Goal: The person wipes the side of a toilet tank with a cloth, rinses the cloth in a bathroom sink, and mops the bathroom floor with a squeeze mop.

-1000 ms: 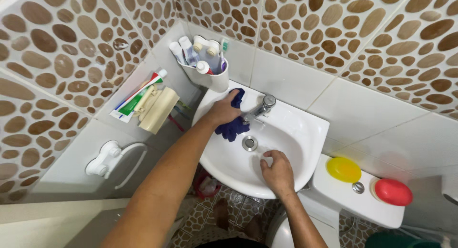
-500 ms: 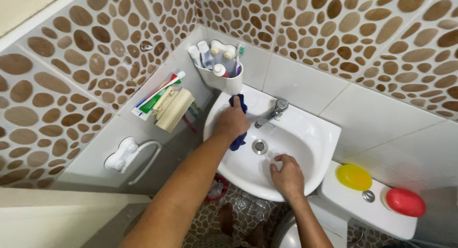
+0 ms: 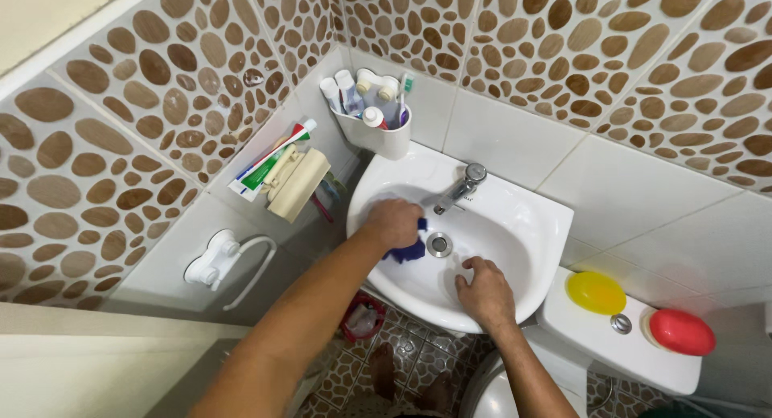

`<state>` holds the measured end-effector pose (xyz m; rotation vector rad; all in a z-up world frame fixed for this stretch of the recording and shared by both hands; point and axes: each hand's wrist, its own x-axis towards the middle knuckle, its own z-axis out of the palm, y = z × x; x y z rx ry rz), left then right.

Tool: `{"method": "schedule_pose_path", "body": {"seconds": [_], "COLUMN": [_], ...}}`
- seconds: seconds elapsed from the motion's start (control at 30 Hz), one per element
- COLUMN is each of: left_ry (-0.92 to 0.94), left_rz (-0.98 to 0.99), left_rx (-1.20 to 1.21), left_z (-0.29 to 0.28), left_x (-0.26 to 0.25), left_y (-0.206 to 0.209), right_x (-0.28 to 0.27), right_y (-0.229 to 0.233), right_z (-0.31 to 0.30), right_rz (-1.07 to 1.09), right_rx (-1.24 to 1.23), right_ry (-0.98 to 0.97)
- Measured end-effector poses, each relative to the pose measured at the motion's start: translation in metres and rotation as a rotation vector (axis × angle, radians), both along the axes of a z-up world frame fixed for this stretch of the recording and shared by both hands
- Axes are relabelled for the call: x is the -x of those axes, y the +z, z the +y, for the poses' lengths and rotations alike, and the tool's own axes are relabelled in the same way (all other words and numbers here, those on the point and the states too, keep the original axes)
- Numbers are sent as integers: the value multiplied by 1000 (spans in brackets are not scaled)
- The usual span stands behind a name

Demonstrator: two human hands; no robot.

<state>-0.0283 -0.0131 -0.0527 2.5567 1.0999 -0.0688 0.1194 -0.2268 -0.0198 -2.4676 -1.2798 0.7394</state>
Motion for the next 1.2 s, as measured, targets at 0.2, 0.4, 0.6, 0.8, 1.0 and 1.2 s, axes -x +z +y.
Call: {"method": "schedule_pose_path", "body": {"seconds": [0.2,0.4,0.6,0.8,1.0,1.2], "left_ry": [42,-298,-209,910,452,930], "left_rz": [200,181,438,-495,-635,-1092], "left_rx": [-392,567,262,241,117,516], "left_z": [-35,-121,-70,-41,-94,-89], "left_x": [28,-63,-3,-91,-139,-174], "left_y": [-38,-17,-28,-96,-145,-121], "right_x": [-5,-14,-17,-21,-26,-28], "right_y": [-10,-27,-14,-23,-28,-27], "right_z": [0,-10,-13,-13,-13,-17], "right_rz": [13,51,156,148,236,224], "right_rx": [-66,-422,-494,-639,-691,-751], "right_ry": [-32,-205,-327,-296,-373,-394]}}
